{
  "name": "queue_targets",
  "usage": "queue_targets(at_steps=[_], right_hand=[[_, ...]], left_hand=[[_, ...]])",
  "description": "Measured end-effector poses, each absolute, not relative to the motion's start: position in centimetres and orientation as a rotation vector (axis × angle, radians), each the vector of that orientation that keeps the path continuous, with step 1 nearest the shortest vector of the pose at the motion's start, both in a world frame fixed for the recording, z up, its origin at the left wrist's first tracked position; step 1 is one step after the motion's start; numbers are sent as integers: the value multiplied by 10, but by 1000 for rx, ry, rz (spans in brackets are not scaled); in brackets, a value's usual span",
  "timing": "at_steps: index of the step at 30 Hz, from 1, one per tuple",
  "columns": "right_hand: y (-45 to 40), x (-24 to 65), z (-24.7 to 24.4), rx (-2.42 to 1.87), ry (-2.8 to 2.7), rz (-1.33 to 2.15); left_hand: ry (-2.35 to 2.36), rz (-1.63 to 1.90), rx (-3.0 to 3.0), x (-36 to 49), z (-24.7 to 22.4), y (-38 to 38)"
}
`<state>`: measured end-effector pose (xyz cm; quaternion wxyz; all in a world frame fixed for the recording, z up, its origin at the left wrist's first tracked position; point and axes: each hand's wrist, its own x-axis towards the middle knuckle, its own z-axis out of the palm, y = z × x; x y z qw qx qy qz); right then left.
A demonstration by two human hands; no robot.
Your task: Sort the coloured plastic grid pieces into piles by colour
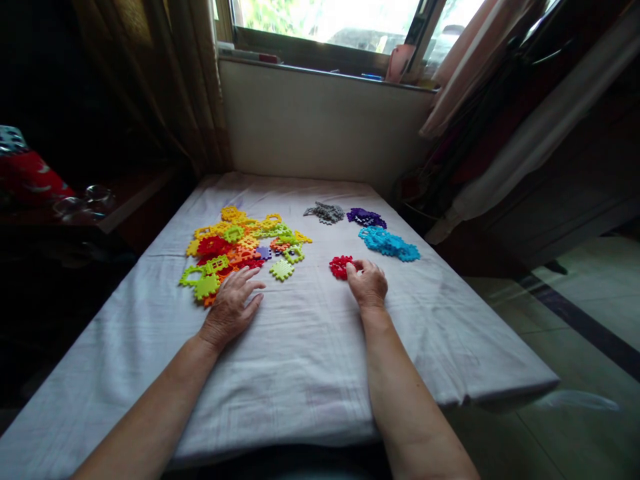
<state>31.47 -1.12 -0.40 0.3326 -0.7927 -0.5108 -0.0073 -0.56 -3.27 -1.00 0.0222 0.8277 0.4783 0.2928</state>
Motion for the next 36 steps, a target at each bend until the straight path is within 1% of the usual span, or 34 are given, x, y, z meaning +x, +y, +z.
queue_targets(at_steps=[3, 7, 9, 12, 18, 24, 30, 36], right_hand=[[-12, 308, -8, -2051, -1398, -109], [-11, 295, -14, -1979, -1771, -48], [-9, 293, -18, -1979, -1842, -21], [-5, 297, -23, -2031, -1757, -36], [-2, 315, -31, -2078, -1531, -130], [-6, 311, -27, -2049, -1507, -189], [-8, 304, -28, -1990, -1567, -160], [-9, 303, -22, -2001, -1538, -139]], left_hand=[[1583, 928, 2542, -12, -8, -31], [1864, 1007, 2424, -37, -3, -24], [2025, 1039, 2329, -52, -2, -21], [2151, 1022, 2245, -67, -4, -18], [2175, 931, 2266, -65, -11, -19], [2172, 732, 2256, -60, -11, -22], [2145, 842, 2267, -59, -6, -22], [2356, 884, 2179, -76, -3, -22]])
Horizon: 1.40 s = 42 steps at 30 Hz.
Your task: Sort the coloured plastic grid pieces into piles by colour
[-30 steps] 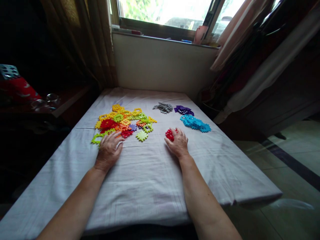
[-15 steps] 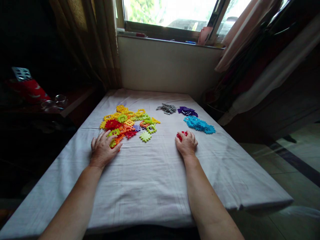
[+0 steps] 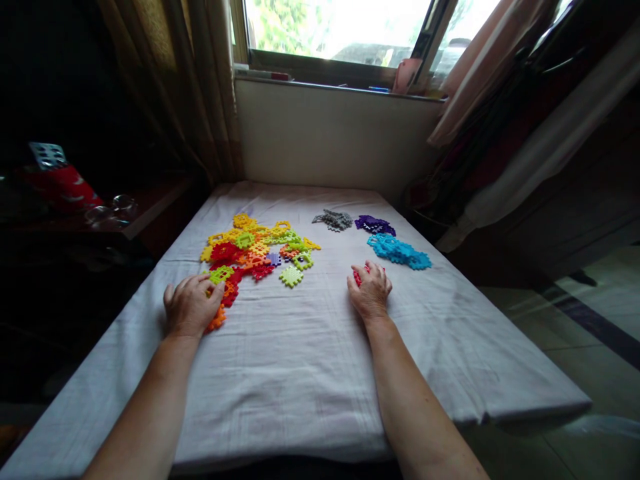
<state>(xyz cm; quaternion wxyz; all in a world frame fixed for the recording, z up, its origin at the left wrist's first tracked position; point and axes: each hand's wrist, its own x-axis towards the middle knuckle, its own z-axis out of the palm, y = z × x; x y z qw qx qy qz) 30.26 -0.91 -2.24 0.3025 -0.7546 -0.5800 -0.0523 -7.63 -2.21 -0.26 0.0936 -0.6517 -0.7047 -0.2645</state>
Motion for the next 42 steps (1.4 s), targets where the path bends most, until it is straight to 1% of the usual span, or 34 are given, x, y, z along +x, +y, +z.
queue_targets(at_steps=[5, 10, 18, 24, 29, 35, 38, 42], right_hand=[[-9, 300, -22, -1988, -1551, -97], [-9, 297, -26, -1946, -1578, -100], [-11, 294, -23, -1948, -1603, -67], [-12, 295, -20, -1946, -1601, -57], [-11, 295, -23, -1931, -1613, -73], [-9, 296, -26, -1892, -1599, -136], [-10, 293, -24, -1808, -1596, -187], [-14, 278, -19, -1621, -1687, -181]], left_hand=[[-2081, -835, -1832, -81, -2, -23], [-1993, -813, -2087, -73, -6, -19], [-2217, -732, -1945, -94, -7, -19], [-2200, -678, -1951, -85, -1, -23], [-2155, -572, -1989, -71, -2, -30], [-2287, -368, -2013, -56, 7, -35], [-2217, -507, -2059, -53, 9, -35], [-1955, -765, -2174, -46, 8, -36]])
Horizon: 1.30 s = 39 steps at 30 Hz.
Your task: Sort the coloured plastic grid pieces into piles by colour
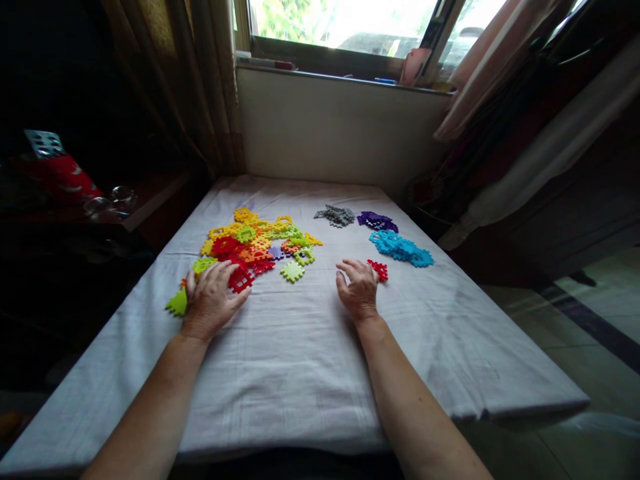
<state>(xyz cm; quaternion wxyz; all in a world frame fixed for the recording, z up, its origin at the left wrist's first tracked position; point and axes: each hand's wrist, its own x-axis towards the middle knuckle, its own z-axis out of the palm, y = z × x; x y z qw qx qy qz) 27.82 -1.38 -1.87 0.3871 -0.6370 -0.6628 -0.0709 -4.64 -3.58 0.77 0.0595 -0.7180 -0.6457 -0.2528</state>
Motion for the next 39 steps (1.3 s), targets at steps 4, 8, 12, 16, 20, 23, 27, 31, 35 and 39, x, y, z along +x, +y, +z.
queue_targets(at_steps=[4, 8, 12, 16, 20, 23, 27, 31, 35, 39], right_hand=[[-21, 253, -12, -1485, -1879, -36], [-28, 229, -9, -1381, -1984, 167], [-32, 212, -10, -1292, -1946, 388], [-34, 202, -12, -1316, -1839, 560], [-27, 214, -10, -1352, -1742, 531], [-15, 246, -6, -1505, -1549, 397], [0, 298, -4, -1783, -1251, 216], [6, 324, -6, -1932, -1141, 122], [6, 326, -10, -1992, -1155, 22], [4, 324, -13, -2011, -1176, -113]], left_hand=[[-1783, -843, -2196, -32, 6, -39], [-1574, -866, -2316, -15, 0, -41], [-1422, -857, -2453, 1, -8, -41], [-1394, -863, -2473, 9, -14, -40], [-1409, -864, -2464, 6, -14, -38], [-1522, -874, -2393, -6, -10, -35], [-1793, -867, -2191, -33, -3, -29], [-2046, -823, -1971, -58, 1, -26], [-2151, -725, -1903, -66, -2, -27], [-2106, -655, -1981, -61, -8, -26]])
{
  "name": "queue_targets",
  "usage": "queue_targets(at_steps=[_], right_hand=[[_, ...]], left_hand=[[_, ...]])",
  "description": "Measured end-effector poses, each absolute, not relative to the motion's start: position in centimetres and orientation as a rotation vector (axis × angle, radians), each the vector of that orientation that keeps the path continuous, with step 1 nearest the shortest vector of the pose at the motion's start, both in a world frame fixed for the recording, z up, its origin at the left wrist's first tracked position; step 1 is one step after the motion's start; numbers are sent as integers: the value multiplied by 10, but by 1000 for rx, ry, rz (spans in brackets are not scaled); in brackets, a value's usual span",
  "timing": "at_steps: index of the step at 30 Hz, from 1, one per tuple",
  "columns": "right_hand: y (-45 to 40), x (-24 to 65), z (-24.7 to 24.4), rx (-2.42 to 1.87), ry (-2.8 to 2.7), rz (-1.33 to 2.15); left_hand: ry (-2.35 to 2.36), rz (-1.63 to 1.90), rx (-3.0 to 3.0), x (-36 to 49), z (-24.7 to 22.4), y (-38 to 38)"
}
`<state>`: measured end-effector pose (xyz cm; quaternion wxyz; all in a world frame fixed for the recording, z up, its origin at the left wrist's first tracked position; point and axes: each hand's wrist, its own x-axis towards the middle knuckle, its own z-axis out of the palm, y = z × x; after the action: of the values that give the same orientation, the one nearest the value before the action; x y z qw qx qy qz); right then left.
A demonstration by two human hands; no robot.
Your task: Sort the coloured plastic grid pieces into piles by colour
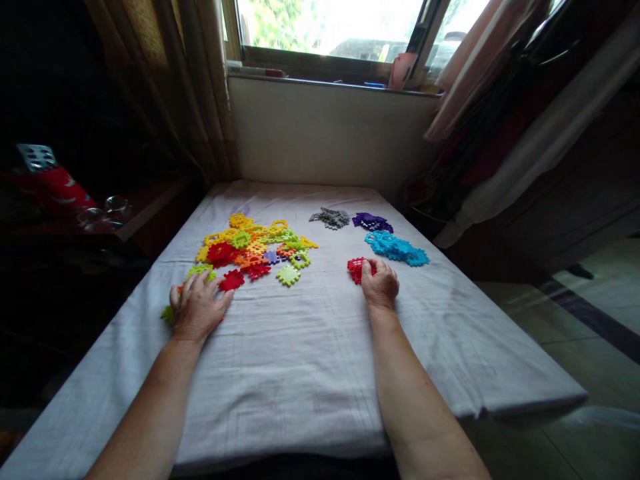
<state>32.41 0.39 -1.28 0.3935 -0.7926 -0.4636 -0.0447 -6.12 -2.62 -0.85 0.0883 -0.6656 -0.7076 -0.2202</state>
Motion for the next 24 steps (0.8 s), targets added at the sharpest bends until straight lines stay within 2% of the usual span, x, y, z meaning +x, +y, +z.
queue_targets(at_steps=[8, 18, 24], right_hand=[[-1, 309, -17, -1837, -1395, -230], [-18, 243, -15, -1457, -1974, -12], [-20, 241, -15, -1443, -2027, 56]], left_hand=[[-2014, -749, -2045, -57, -8, -25], [-1880, -700, -2197, -49, -4, -26], [-1887, -724, -2173, -51, -7, -27]])
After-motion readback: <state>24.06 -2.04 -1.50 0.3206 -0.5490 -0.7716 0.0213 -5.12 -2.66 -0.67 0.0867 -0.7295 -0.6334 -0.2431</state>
